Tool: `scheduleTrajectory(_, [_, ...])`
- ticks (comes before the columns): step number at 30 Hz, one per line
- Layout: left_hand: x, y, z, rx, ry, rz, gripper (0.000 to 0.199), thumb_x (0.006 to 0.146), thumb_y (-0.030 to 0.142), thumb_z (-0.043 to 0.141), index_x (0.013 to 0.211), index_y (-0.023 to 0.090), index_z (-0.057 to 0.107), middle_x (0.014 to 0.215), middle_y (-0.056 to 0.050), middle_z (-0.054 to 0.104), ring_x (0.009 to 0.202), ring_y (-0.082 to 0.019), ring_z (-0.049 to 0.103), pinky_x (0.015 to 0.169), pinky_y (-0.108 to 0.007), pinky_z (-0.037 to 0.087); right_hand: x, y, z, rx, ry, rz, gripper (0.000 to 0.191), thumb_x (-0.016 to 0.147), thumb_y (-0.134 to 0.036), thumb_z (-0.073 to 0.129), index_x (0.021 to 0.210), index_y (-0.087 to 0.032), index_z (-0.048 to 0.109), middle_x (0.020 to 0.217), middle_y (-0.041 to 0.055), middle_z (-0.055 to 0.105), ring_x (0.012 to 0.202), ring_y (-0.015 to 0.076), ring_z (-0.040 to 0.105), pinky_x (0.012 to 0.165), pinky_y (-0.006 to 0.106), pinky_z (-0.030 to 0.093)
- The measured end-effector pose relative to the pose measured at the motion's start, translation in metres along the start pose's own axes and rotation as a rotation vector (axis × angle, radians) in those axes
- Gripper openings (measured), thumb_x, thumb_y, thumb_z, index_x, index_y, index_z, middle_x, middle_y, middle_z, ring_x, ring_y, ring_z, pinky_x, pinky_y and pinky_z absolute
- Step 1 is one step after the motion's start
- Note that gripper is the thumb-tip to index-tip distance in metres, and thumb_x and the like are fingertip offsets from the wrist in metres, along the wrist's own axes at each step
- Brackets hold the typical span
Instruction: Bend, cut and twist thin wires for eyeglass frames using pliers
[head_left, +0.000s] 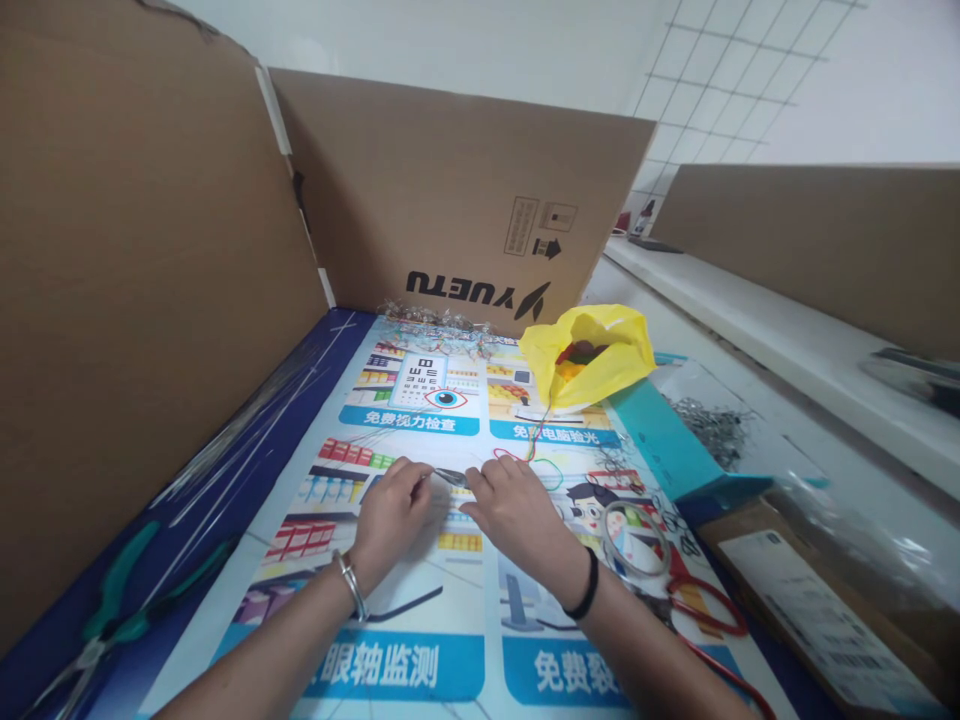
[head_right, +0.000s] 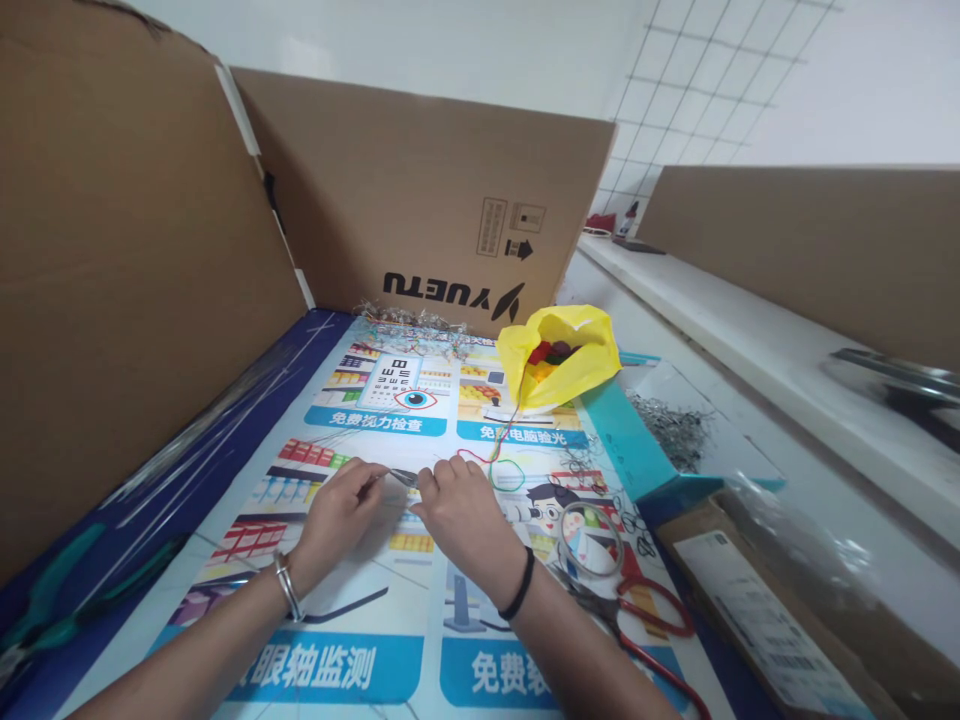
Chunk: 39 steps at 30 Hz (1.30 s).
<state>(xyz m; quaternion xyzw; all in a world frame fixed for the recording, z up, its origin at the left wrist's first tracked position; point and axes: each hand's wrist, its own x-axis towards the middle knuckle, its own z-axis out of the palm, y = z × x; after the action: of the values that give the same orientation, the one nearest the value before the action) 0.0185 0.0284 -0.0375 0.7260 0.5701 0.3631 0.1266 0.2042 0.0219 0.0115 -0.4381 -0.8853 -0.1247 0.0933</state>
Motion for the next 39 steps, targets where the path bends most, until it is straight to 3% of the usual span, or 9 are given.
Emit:
scheduleTrajectory(8, [-0.0012, 0.0023, 0.0000, 0.042, 0.049, 0.028, 0.020, 0.082, 0.015, 0.044, 0.092, 0.020, 0.060, 0.083, -0.002, 0.061, 0.077, -0.015, 0.058, 0.070, -0.026, 0.045, 0.0009, -0.0059, -0.0036, 0.041, -0.005, 0.067, 0.025, 0.083, -0.037, 0.059, 0.095, -0.016, 0.056, 0.086, 0.0082, 0.057, 0.089, 0.0236, 0.050, 0.082, 0.038, 0.037])
scheduleTrajectory(26, [-0.0025, 0.0032, -0.0009, 0.100, -0.014, 0.037, 0.018, 0.083, 0.015, 0.045, 0.091, 0.020, 0.060, 0.081, -0.002, 0.059, 0.075, -0.015, 0.056, 0.069, -0.026, 0.042, -0.0004, -0.0013, -0.0003, 0.081, -0.010, 0.066, 0.014, 0.087, -0.030, 0.052, 0.091, -0.018, 0.057, 0.083, 0.0059, 0.058, 0.086, 0.0223, 0.050, 0.079, 0.036, 0.038])
scheduleTrajectory(39, [0.0003, 0.0025, -0.0032, -0.014, -0.037, -0.001, 0.022, 0.088, 0.020, 0.039, 0.095, 0.020, 0.060, 0.087, -0.003, 0.059, 0.083, -0.017, 0.056, 0.075, -0.029, 0.043, -0.0015, 0.0031, 0.0012, 0.080, -0.018, 0.030, 0.010, 0.087, -0.027, 0.053, 0.090, -0.018, 0.055, 0.080, 0.0047, 0.058, 0.080, 0.0207, 0.053, 0.079, 0.034, 0.041])
